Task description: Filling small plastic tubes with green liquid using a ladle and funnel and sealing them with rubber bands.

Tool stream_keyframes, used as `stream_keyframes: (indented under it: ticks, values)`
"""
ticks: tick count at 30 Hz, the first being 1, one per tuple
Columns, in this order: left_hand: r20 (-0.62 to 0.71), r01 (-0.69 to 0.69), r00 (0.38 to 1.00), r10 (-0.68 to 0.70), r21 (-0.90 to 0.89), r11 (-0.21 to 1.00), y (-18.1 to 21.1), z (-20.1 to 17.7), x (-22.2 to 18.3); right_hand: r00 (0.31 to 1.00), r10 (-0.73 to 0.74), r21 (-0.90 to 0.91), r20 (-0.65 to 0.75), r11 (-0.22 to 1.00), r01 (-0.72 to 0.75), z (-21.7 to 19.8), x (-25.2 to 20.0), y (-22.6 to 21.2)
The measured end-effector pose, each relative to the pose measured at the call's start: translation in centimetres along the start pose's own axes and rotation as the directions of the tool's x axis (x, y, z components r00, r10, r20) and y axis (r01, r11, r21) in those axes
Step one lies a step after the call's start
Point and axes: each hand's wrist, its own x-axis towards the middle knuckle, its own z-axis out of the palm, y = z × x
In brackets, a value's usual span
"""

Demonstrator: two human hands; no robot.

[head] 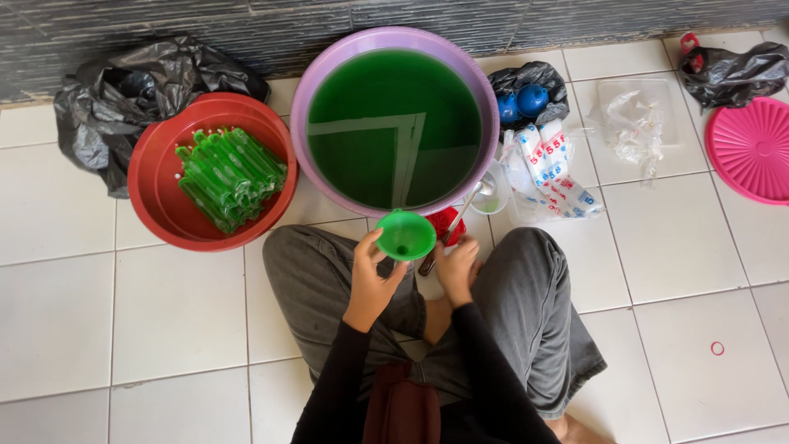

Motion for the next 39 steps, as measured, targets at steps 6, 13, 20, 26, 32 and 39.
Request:
stream_keyframes:
  ticks: [6, 13, 20, 26, 32, 39]
  values:
    - [-0.059, -0.003, 0.998, 0.000, -0.062, 0.998, -2.7, -0.2, -1.5, 0.943, 0.254, 0.236, 0.216, 0.923, -0.303, 0.5, -1.1, -3.9]
    - [-0.107, -0.040, 0.994, 0.037, -0.026, 0.999, -1.9, -1.5, -0.4, 0.878, 0.467, 0.214, 0.107, 0.852, -0.479, -4.1, -2.2, -4.3]
    - [-0.074, 0.028, 0.997, -0.026, 0.025, 0.999, -0.7, -3.8, 0.8, 0.954, 0.292, 0.383, 0.061, 0.876, -0.293, -11.1, -2.6, -7.2]
    - [-0.094, 0.095, 0.991, -0.100, -0.049, 0.994, -2.4, -3.7, 2.3, 0.961, 0.048, 0.081, 0.272, 0.994, -0.072, -8.7, 8.7, -9.6]
    - [-0.090, 0.070, 0.993, -0.073, -0.042, 0.997, -5.5, -1.5, 2.9, 0.892, -0.020, -0.057, 0.451, 0.997, 0.052, -5.2, 16.4, -12.4]
    - [-0.107, 0.056, 0.994, -0.014, 0.401, 0.914, -6.0, -0.4, 4.1, 0.567, 0.278, 0.249, 0.776, 0.689, -0.680, -4.5, 20.2, -11.7]
